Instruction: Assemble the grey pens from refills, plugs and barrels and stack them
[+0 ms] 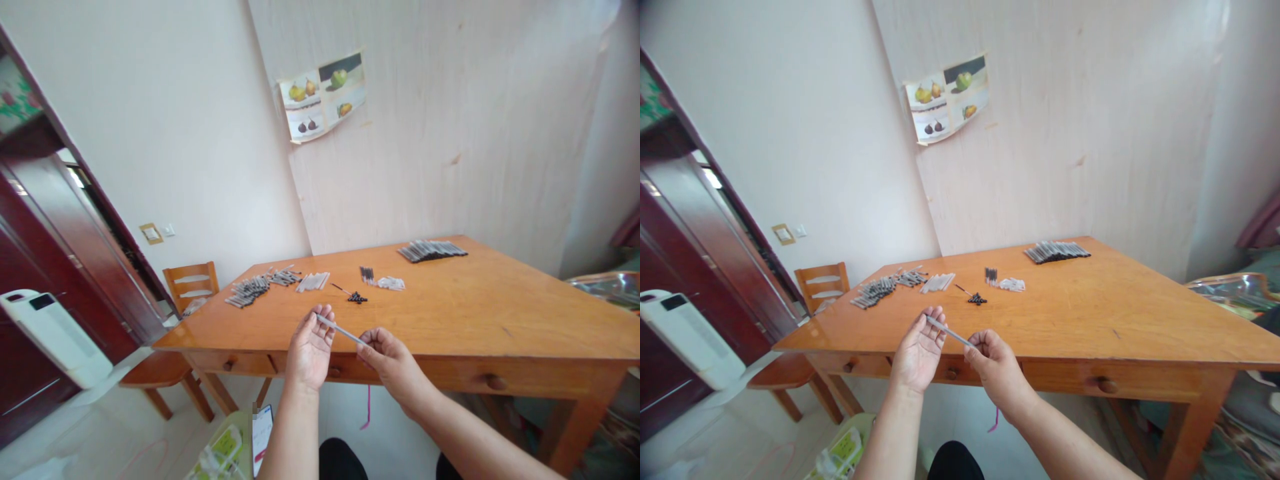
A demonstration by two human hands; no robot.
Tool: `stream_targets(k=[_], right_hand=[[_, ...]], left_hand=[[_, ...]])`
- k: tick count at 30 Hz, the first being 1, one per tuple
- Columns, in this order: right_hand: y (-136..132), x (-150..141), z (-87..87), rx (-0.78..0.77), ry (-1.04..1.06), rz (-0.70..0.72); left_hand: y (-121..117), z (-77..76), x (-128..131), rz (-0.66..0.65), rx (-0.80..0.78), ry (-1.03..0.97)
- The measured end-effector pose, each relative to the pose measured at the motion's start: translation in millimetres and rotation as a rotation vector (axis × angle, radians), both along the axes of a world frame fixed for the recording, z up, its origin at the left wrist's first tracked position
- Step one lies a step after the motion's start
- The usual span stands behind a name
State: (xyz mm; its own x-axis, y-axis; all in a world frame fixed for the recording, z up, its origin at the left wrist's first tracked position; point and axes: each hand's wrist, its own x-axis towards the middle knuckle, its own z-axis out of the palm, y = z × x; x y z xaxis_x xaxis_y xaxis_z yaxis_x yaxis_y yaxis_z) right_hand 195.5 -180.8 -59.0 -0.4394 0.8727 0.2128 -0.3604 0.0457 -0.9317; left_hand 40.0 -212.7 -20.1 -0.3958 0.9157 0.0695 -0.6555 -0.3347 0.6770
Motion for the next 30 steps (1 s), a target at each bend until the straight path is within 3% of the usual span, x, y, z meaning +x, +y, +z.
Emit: stream_targets(k=[7,14,22,30], right_hand=[[-3,6,2.2,-0.026,-0.167,0.061],[-2,2,0.4,-0.007,-0.006,0.020],[-3,5,4.1,-0.015,-0.100,0.023],[-9,11,10.9,-0.053,-0.097,0.125]], left_hand=[[-1,0.7,1,-0.021,0.015,0.003],[0,-1.1,1,0.014,0.001,-0.001],[0,-2.5,-1,0.008,0.029,0.030],[-3,3.3,-2,0.013,0.117,0.101]])
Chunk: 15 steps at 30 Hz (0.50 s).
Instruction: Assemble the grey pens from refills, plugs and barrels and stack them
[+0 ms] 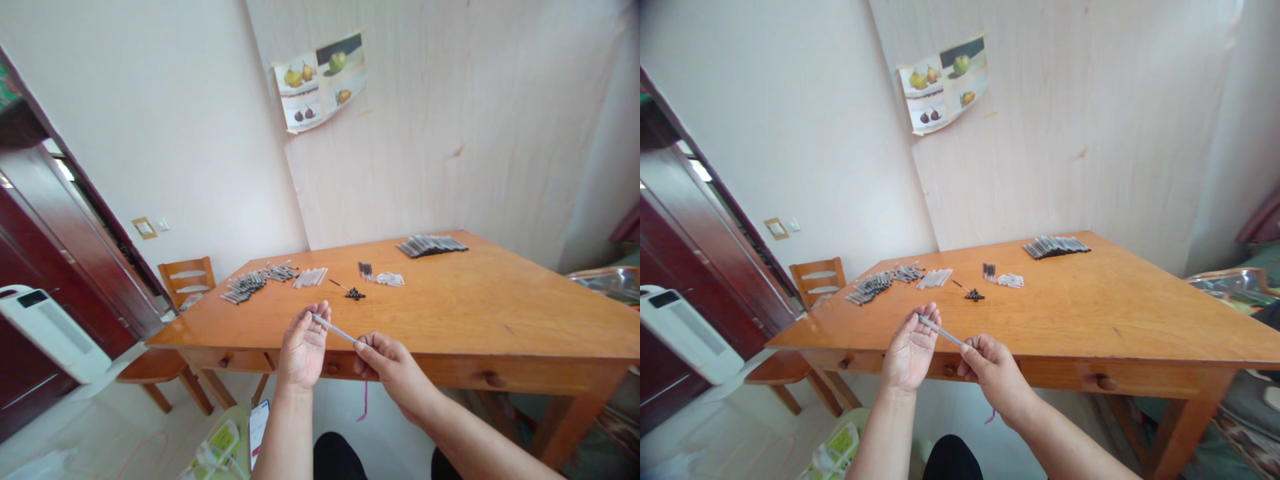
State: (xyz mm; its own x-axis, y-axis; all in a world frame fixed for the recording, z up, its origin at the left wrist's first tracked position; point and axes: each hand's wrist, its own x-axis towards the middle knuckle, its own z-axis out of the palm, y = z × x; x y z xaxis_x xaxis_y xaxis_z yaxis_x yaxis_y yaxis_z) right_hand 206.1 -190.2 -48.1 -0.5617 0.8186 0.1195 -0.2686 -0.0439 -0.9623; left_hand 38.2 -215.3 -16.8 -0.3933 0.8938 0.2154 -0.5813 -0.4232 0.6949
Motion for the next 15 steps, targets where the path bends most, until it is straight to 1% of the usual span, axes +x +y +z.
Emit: stream_targets(k=[4,7,13,15], right_hand=[[-2,3,4.5,0.006,0.004,0.025],[-2,2,4.8,-0.019,0.021,0.045],[2,-2,4.0,-0.080,0.018,-0.018],[4,-3,5.8,-0.097,0.014,-0.047]], left_hand=[[-2,5.1,2,0.004,0.046,0.049],[-1,6.2,3,0.002,0.059,0.067],[6,-0.7,9,0.012,-0.038,0.010],[8,-4.4,15,0.002,-0.065,0.034]])
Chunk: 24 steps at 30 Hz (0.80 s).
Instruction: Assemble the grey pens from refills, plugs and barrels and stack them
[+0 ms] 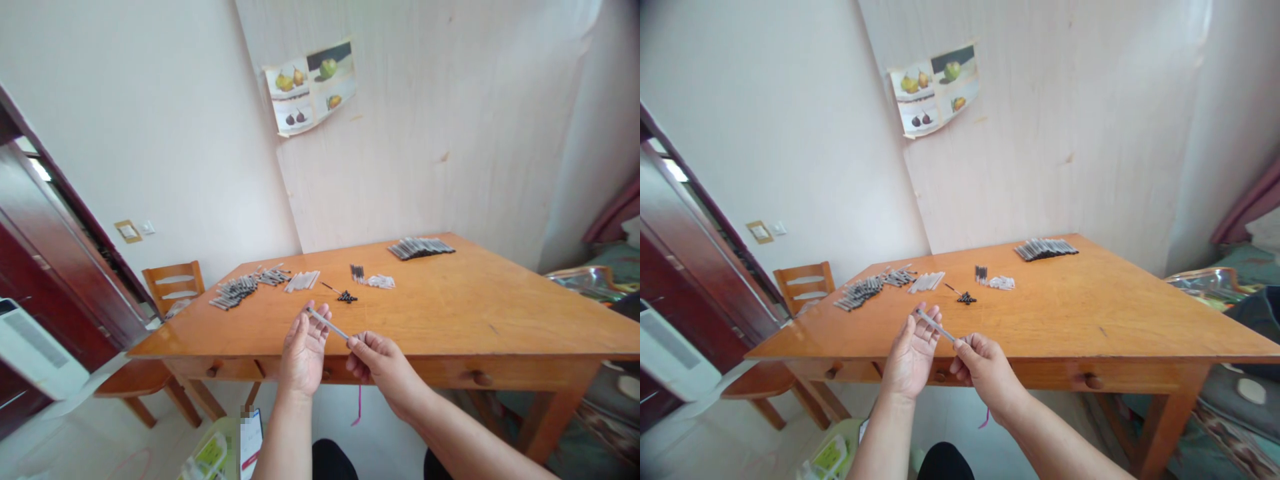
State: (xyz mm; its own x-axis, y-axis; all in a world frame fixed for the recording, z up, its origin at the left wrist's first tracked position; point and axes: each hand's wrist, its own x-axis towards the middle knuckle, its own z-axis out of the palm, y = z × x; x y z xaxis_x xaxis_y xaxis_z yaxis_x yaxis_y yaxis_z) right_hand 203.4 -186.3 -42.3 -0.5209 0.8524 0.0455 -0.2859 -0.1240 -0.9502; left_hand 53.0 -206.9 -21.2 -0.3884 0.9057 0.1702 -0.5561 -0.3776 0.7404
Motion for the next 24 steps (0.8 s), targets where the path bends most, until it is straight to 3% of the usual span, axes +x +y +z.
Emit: stream_targets(k=[11,17,24], right_hand=[[12,0,14.7,0.063,-0.010,-0.030],[34,11,15.5,0.122,-0.114,-0.157],[78,32,16.6,0.313,-0.290,-0.290]], left_hand=[[9,-11.1,18,-0.025,-0.108,0.258],[29,-7.3,6,0.119,-0.104,0.194],[62,-10.4,-13,0.292,-0.106,0.312]])
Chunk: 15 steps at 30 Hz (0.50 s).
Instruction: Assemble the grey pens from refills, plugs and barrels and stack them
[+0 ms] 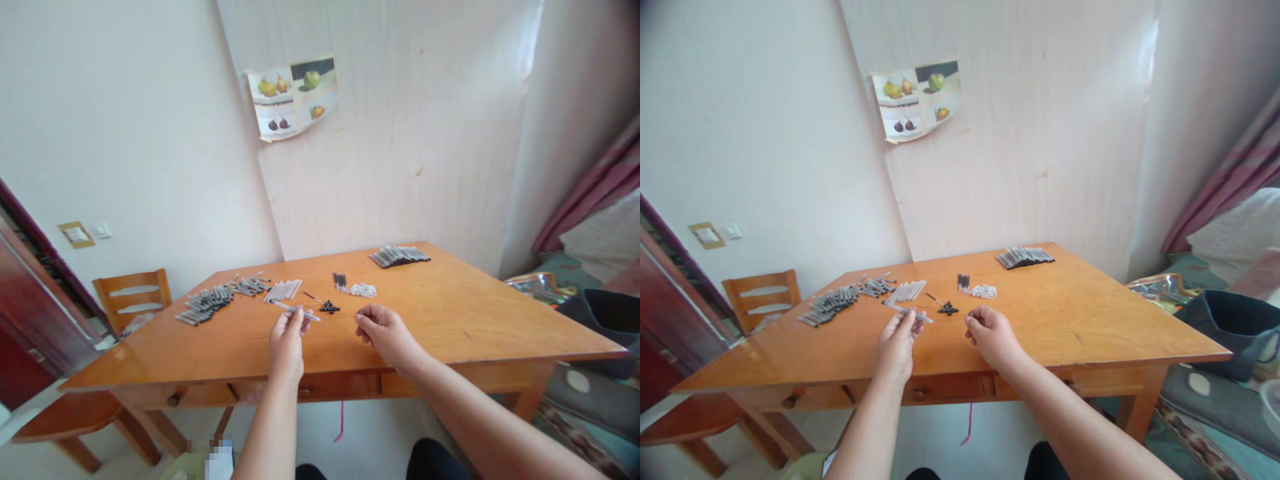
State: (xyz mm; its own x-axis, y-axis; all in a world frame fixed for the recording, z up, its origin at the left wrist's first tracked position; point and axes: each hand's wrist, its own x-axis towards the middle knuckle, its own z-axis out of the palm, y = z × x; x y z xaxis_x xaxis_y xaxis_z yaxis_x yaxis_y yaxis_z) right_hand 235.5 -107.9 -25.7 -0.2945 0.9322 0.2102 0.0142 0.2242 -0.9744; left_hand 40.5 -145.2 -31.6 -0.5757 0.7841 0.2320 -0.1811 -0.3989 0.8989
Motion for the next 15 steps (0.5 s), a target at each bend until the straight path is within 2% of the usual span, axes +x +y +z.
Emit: stream_targets(k=[5,15], right_hand=[[31,10,4.1,0.063,-0.125,-0.061],[86,18,12.4,0.193,-0.432,-0.208]], left_hand=[[10,-8.0,-3,0.023,-0.030,0.029],[10,-11.6,-2,0.040,-0.049,0.068]])
